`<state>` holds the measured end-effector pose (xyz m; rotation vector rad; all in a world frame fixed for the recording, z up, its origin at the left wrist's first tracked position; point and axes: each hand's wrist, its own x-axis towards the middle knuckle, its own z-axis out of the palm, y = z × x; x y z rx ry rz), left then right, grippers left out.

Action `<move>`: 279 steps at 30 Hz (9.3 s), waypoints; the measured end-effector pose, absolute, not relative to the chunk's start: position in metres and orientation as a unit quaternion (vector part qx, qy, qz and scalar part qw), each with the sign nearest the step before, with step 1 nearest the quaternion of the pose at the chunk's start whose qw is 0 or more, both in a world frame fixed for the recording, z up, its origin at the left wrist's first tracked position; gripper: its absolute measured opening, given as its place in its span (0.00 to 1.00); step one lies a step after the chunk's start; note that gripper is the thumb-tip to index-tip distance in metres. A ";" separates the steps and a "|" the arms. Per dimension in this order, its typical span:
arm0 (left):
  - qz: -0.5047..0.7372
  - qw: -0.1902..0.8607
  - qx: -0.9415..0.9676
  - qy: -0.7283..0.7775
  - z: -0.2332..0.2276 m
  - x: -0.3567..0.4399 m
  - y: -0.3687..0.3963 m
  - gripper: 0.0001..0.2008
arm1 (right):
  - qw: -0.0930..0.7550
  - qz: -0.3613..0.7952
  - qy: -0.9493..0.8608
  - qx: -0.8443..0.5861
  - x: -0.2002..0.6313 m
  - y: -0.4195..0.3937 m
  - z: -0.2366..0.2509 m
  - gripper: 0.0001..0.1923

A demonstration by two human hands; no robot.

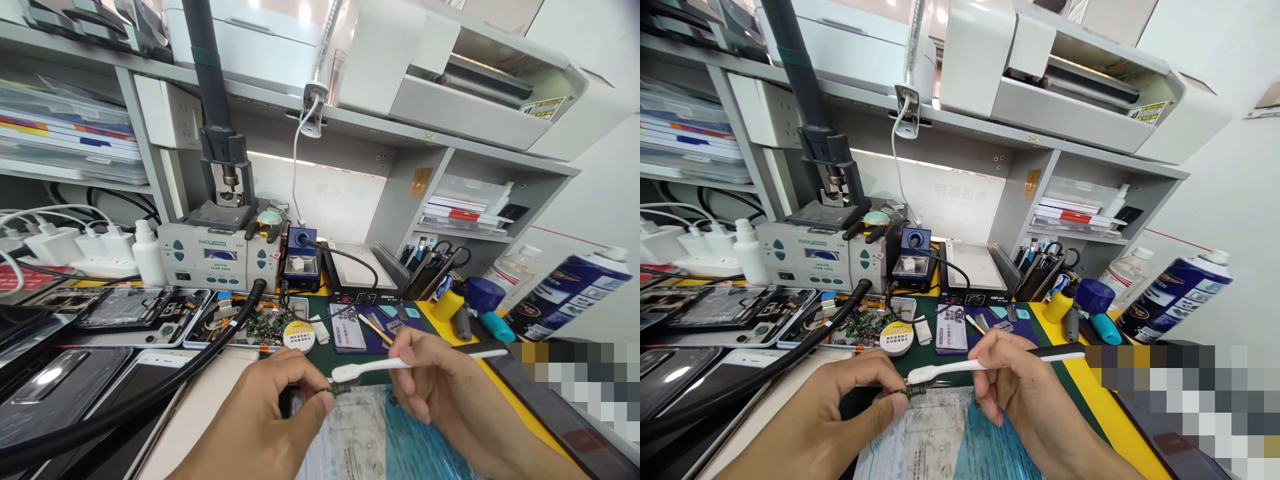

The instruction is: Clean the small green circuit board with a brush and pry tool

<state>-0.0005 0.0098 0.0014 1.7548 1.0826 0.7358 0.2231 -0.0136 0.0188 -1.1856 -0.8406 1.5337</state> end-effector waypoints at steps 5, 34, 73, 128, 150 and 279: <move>0.310 0.482 0.698 0.429 0.002 -0.002 0.010 0.10 | 0.497 0.622 -0.351 -0.493 0.224 -0.014 0.020 0.08; 0.302 0.513 0.679 0.430 0.003 -0.002 0.009 0.12 | 0.491 0.658 -0.341 -0.458 0.221 -0.012 0.016 0.08; 0.287 0.546 0.656 0.434 0.009 -0.002 0.006 0.15 | 0.474 0.607 -0.385 -0.509 0.219 -0.014 0.015 0.16; 0.301 0.548 0.655 0.424 0.007 -0.004 0.006 0.14 | 0.507 0.623 -0.367 -0.470 0.223 -0.015 0.018 0.05; 0.302 0.579 0.634 0.413 0.001 -0.005 0.014 0.12 | 0.490 0.653 -0.376 -0.438 0.224 -0.021 0.022 0.06; 0.321 0.429 0.723 0.436 0.006 -0.004 0.007 0.12 | 0.504 0.627 -0.321 -0.500 0.222 -0.010 0.023 0.13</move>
